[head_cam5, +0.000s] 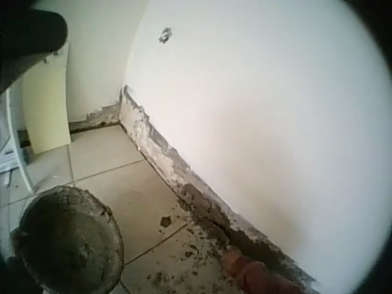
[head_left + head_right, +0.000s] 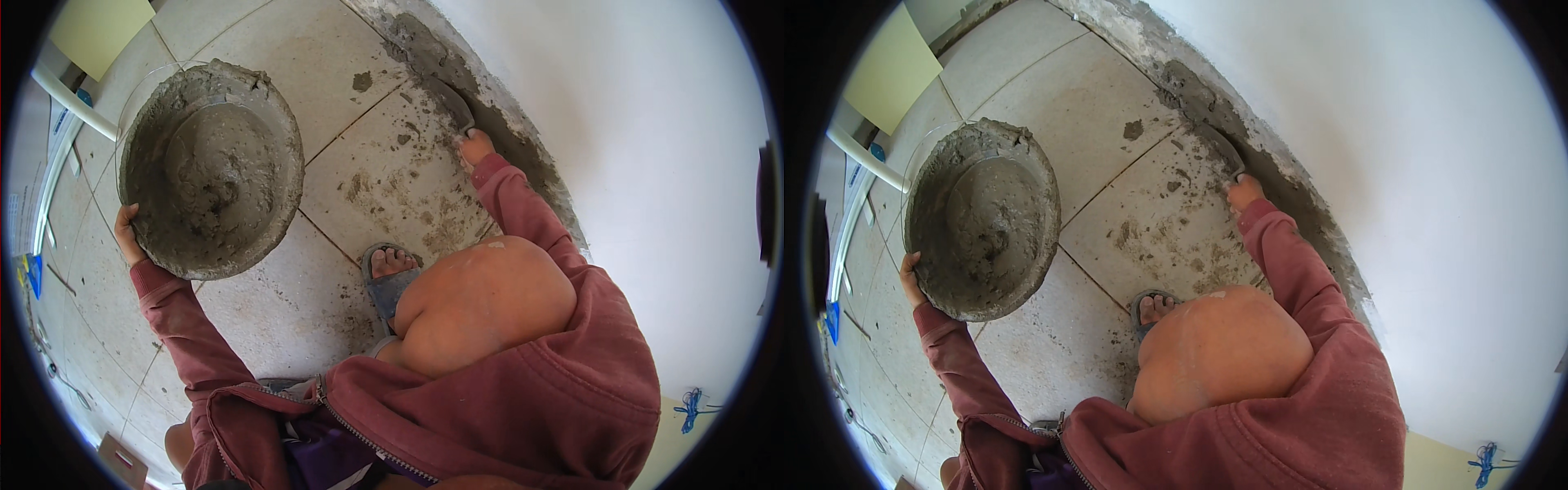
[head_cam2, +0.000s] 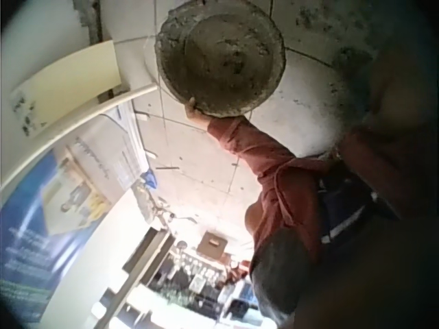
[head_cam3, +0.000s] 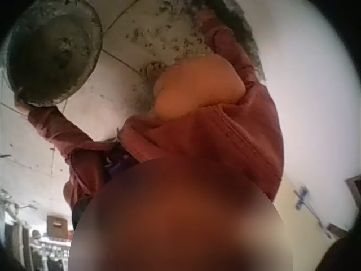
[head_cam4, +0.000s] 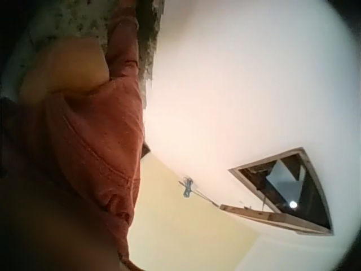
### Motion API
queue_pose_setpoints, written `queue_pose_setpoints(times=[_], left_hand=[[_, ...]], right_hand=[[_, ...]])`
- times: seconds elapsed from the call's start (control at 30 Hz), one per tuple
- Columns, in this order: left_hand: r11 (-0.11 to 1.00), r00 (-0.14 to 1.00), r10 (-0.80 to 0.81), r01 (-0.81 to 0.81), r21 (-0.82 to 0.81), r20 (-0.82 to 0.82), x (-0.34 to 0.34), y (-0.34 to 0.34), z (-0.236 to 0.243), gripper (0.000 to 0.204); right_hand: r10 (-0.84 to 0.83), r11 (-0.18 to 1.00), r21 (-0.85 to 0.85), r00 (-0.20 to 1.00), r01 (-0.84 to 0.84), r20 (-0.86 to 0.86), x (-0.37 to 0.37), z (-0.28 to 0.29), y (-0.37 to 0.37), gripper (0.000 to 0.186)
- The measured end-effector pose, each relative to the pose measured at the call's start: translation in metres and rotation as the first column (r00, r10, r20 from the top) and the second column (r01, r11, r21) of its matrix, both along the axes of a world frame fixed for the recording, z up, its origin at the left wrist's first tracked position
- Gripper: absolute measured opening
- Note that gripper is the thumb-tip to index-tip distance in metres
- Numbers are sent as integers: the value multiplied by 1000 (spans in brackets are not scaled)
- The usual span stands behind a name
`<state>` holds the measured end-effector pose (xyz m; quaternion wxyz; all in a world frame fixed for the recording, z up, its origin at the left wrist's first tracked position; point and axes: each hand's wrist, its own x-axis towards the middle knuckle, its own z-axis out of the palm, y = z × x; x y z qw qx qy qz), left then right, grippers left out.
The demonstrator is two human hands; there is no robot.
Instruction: Applying mortar to the gap between the wall and the tiled floor using a trowel.
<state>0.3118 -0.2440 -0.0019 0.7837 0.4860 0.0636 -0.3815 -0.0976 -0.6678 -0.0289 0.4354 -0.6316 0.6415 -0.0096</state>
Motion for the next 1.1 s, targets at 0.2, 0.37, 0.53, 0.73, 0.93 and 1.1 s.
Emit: queue_pose_setpoints(times=[0.2, 0.37, 0.53, 0.73, 0.93, 1.1], left_hand=[[995, 998, 22, -27, 93, 57, 14, 9, -16, 39], [1000, 1000, 13, -13, 1, 11, 7, -1, -5, 36], [998, 998, 26, -29, 47, 57, 22, 17, -23, 30], [998, 998, 35, -37, 42, 48, 15, 11, -20, 26], [1000, 998, 0, 1, -14, 59, 6, 4, -10, 36], [1000, 1000, -12, 12, -15, 27, 13, 4, -13, 39]], right_hand=[[204, 852, -497, 979, -165, 25, -36, -20, 14, 21], [461, 767, -261, 786, -586, -412, -40, -26, 34, 35], [442, 841, -111, 792, -529, -422, -2, -28, 26, 38], [317, 875, -268, 896, -403, -312, 34, -38, -19, 37], [184, 907, -374, 981, -192, -58, 35, -24, -18, 40], [158, 878, -469, 982, -94, 100, 4, -21, -11, 32]])
